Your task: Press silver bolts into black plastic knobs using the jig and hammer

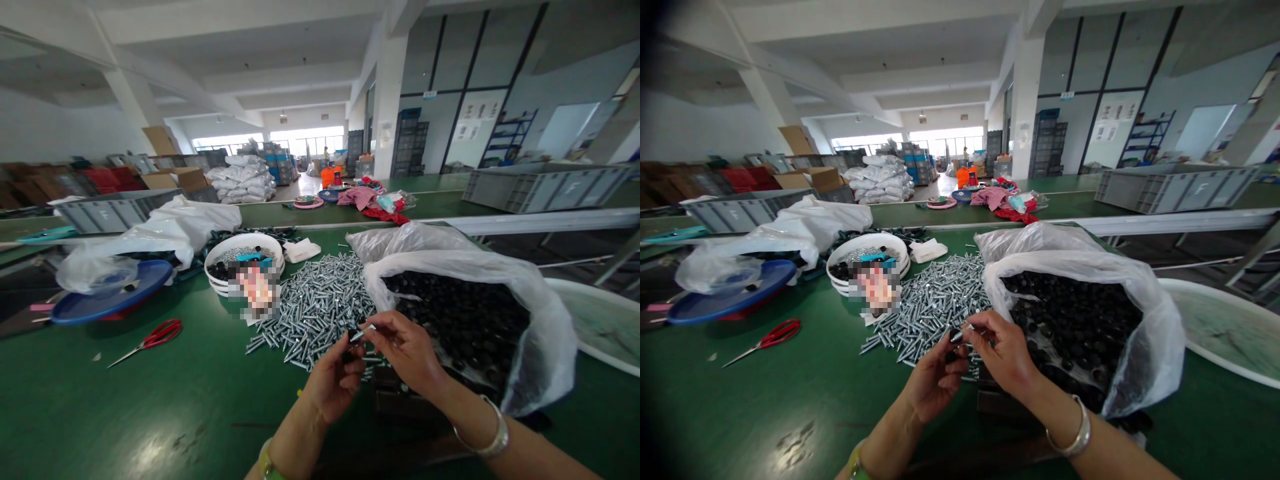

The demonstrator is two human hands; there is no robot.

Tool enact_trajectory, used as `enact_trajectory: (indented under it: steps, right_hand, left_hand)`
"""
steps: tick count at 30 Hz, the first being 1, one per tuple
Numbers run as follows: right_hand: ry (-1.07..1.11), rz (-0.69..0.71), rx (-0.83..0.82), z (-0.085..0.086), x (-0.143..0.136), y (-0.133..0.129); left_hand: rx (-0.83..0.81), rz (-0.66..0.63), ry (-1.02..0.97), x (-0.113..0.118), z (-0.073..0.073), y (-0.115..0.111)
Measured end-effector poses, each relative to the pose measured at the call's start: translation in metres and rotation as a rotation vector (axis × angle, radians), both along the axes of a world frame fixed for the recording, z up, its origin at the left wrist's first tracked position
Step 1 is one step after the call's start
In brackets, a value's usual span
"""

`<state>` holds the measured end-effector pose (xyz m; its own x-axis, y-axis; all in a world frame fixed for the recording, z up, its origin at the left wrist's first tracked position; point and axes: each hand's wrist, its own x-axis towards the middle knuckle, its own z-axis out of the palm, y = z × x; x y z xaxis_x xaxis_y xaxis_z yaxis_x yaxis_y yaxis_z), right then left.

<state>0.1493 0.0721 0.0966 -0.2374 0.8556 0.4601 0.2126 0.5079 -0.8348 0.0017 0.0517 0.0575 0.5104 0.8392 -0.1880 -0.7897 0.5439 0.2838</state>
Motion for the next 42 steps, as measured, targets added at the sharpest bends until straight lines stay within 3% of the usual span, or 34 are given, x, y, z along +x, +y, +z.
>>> enact_trajectory:
  steps: [5,10,15,18,21,25,27,29,31,34,36,42]
  right_hand:
    - [0.036,-0.054,0.055,0.001,0.004,-0.003]
    - [-0.198,-0.1,0.28,0.005,0.008,-0.007]
    - [-0.374,-0.077,0.349,0.017,0.012,-0.012]
    - [-0.481,-0.021,0.349,0.023,0.01,-0.014]
    - [-0.541,0.012,0.334,0.021,0.005,-0.014]
    - [-0.494,0.062,0.147,0.012,0.006,-0.01]
    - [-0.409,0.009,0.064,0.011,0.01,-0.008]
    - [-0.333,-0.091,0.041,0.012,0.014,-0.008]
    - [-0.315,-0.128,0.059,0.015,0.015,-0.008]
    - [-0.452,-0.045,0.109,0.019,0.01,-0.008]
    - [-0.571,0.007,0.123,0.019,0.006,-0.006]
    - [-0.669,0.056,0.079,0.013,0.003,-0.002]
  left_hand:
    - [-0.009,-0.019,-0.063,0.002,0.005,-0.004]
    - [-0.009,0.081,-0.076,0.004,0.007,-0.005]
    - [0.079,0.185,0.121,0.005,0.004,-0.003]
    - [0.183,0.24,0.282,0.006,0.003,-0.005]
    - [0.207,0.185,0.354,0.007,0.004,-0.007]
    - [0.227,0.217,0.437,0.006,0.004,-0.004]
    - [0.232,0.277,0.478,0.004,0.003,0.001]
    - [0.259,0.335,0.618,0.001,0.002,0.005]
    - [0.38,0.391,0.906,0.0,0.002,0.007]
    - [0.659,0.482,1.367,-0.002,0.003,0.005]
    - [0.799,0.509,1.553,-0.003,0.003,0.004]
    - [1.04,0.379,1.666,-0.005,-0.001,-0.001]
